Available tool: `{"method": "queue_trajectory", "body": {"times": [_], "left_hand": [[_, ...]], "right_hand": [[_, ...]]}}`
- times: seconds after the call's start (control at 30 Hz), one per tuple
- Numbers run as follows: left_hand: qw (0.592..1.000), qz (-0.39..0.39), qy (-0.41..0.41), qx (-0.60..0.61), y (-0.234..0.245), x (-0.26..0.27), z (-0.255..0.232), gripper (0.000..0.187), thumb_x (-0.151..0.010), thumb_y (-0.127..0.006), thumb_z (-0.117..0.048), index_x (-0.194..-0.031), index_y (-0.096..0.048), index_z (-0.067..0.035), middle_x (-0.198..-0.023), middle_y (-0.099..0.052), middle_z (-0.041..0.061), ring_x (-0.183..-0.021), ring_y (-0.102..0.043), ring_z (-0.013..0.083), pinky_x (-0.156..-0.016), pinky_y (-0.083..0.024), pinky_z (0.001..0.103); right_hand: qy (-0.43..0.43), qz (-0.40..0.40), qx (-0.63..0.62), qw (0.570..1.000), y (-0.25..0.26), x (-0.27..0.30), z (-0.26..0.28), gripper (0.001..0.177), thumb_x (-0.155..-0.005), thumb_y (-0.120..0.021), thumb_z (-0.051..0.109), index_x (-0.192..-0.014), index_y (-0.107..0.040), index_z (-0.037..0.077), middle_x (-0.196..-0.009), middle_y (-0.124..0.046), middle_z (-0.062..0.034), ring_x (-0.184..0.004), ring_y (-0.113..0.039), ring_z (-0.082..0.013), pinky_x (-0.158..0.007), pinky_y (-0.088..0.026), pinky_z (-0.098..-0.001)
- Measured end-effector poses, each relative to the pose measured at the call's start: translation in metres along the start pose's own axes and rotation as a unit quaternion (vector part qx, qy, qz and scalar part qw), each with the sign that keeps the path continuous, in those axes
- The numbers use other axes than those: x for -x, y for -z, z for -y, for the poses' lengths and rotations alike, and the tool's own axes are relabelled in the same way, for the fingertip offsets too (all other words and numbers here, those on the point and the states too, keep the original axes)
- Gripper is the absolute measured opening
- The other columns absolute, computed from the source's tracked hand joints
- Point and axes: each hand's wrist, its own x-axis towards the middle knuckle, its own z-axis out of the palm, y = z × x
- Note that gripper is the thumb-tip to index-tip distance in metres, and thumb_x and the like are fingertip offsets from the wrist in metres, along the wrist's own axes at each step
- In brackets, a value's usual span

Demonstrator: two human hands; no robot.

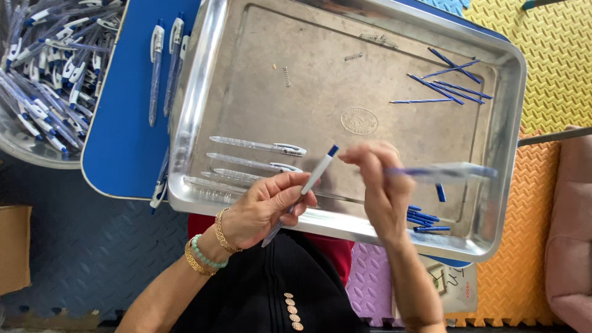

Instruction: The person assembles ballpoint pens by hand, inserting ink cartridges into pen barrels, adding springs, and securing the components together before placing the completed pens in a tray.

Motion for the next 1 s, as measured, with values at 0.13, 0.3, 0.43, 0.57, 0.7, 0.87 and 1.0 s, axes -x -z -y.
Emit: {"method": "queue_trajectory", "body": {"times": [0.13, 0.3, 0.43, 0.57, 0.7, 0.87, 1.0], "left_hand": [[0.999, 0.027, 0.037, 0.006, 0.0, -0.001, 0.0, 0.038, -0.114, -0.06, -0.018, -0.145, -0.068, 0.004, -0.101, -0.076, 0.015, -0.08, -0.061, 0.007, -0.059, -0.04, 0.013], [0.999, 0.02, 0.026, -0.033, 0.004, -0.004, 0.01, 0.043, -0.114, -0.061, -0.015, -0.151, -0.065, 0.005, -0.103, -0.075, 0.017, -0.08, -0.062, 0.0105, -0.059, -0.041, 0.016], [0.997, 0.015, 0.006, -0.076, 0.006, 0.002, 0.017, 0.044, -0.113, -0.06, -0.014, -0.153, -0.064, 0.003, -0.103, -0.076, 0.019, -0.08, -0.062, 0.0113, -0.06, -0.041, 0.017], [0.994, 0.045, 0.036, -0.092, 0.014, 0.01, 0.015, 0.048, -0.115, -0.055, -0.011, -0.161, -0.057, 0.0, -0.105, -0.074, 0.017, -0.082, -0.059, 0.0099, -0.061, -0.04, 0.017], [0.985, 0.075, 0.101, -0.121, 0.018, 0.01, -0.001, 0.052, -0.113, -0.057, -0.01, -0.165, -0.057, -0.008, -0.102, -0.073, 0.009, -0.076, -0.052, 0.0118, -0.063, -0.039, 0.025], [0.979, 0.079, 0.108, -0.157, 0.014, 0.012, 0.001, 0.054, -0.113, -0.055, -0.014, -0.166, -0.053, -0.003, -0.102, -0.071, 0.011, -0.08, -0.055, 0.0095, -0.061, -0.042, 0.02], [0.981, 0.075, 0.093, -0.15, 0.013, 0.013, -0.001, 0.051, -0.115, -0.052, -0.013, -0.165, -0.053, -0.002, -0.104, -0.07, 0.015, -0.081, -0.056, 0.0085, -0.06, -0.041, 0.017]], "right_hand": [[-0.081, 0.113, -0.132, 0.981, 0.006, 0.0, -0.039, 0.033, -0.111, -0.064, 0.019, -0.128, -0.077, -0.006, -0.105, -0.075, -0.0171, -0.094, -0.072, -0.0221, -0.09, -0.064, -0.039], [-0.049, 0.098, -0.099, 0.989, 0.003, -0.003, -0.054, 0.031, -0.115, -0.061, 0.012, -0.091, -0.073, -0.004, -0.069, -0.059, -0.0084, -0.065, -0.058, -0.0193, -0.062, -0.051, -0.0321], [-0.023, 0.037, -0.01, 0.999, 0.01, -0.025, -0.044, 0.048, -0.121, -0.049, 0.016, -0.078, -0.068, 0.006, -0.057, -0.059, -0.0029, -0.053, -0.057, -0.0169, -0.059, -0.046, -0.0296], [-0.118, -0.128, -0.134, 0.976, 0.052, -0.034, -0.056, 0.033, -0.125, -0.046, 0.035, -0.101, -0.055, 0.014, -0.071, -0.062, -0.0099, -0.05, -0.057, -0.0162, -0.049, -0.046, -0.0252], [-0.209, -0.201, -0.174, 0.941, 0.111, -0.016, -0.068, 0.02, -0.122, -0.058, 0.033, -0.109, -0.055, 0.019, -0.089, -0.071, -0.0076, -0.058, -0.061, -0.0124, -0.049, -0.047, -0.0209], [-0.22, -0.154, -0.015, 0.963, 0.142, 0.036, -0.099, 0.028, -0.124, -0.058, 0.028, -0.101, -0.057, 0.013, -0.072, -0.062, -0.0083, -0.047, -0.051, -0.0152, -0.044, -0.04, -0.0262], [-0.215, 0.024, 0.328, 0.92, 0.155, 0.072, -0.105, 0.019, -0.117, -0.071, 0.03, -0.116, -0.081, 0.014, -0.08, -0.074, -0.022, -0.075, -0.07, -0.0449, -0.072, -0.054, -0.0537]]}}
